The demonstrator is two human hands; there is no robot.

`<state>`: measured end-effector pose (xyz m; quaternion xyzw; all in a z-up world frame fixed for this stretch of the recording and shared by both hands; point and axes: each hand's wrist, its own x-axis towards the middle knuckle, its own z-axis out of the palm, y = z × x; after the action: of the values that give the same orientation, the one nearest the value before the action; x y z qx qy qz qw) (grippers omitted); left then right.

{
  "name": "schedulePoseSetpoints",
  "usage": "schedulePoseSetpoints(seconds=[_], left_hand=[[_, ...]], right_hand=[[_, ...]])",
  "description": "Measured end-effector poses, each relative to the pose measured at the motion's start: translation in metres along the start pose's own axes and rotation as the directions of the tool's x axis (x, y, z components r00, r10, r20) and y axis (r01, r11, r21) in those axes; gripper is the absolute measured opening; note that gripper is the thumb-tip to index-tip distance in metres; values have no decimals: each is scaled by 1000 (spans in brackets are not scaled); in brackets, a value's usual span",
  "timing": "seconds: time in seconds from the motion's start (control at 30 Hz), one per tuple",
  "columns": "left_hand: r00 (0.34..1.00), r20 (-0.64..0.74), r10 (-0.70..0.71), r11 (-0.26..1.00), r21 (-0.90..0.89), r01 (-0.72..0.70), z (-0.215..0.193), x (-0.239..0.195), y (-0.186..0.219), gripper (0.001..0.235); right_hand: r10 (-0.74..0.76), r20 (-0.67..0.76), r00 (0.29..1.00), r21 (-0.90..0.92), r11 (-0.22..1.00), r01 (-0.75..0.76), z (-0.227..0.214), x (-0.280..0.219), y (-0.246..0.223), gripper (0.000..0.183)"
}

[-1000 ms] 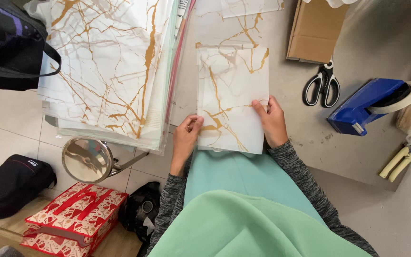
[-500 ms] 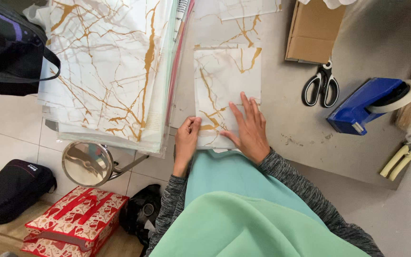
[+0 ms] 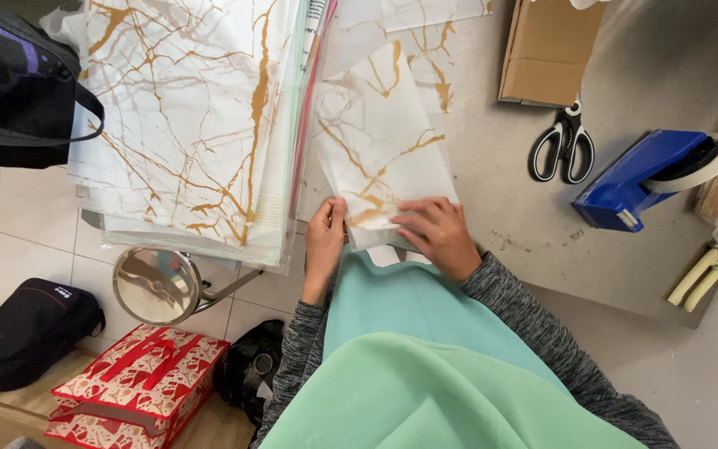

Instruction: The person folds and cuts sheets of white paper with gold marble patterns using scissors, then tapes the folded paper into a cone shape. Finally, the person places a flower bouquet with a teddy bear into the paper cone to wrap it.

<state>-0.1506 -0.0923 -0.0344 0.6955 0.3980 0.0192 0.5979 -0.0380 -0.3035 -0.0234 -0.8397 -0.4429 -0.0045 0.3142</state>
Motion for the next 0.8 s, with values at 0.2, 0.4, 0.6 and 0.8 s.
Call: schedulePoseSetpoints(seconds=[0.2,0.4,0.6,0.8], left_hand=[[999,-43,10,1000,11,-9,-1,-7,20,33],[996,-94,7,998,59,-1,1,-7,21,34],[993,-116,11,995,100,1,3,-10,27,37],[990,-136,41,993,118,-25,3,-9,29,37]], right_hand=[[612,-22,791,480,701,-528,-29,-19,7,12],[894,-37,446,790,300,-535,-65,-43,28,36],[912,-110,394,792,320,-520,-70,-63,58,31],[865,-207,457,705,456,-543,-61,-71,70,32]])
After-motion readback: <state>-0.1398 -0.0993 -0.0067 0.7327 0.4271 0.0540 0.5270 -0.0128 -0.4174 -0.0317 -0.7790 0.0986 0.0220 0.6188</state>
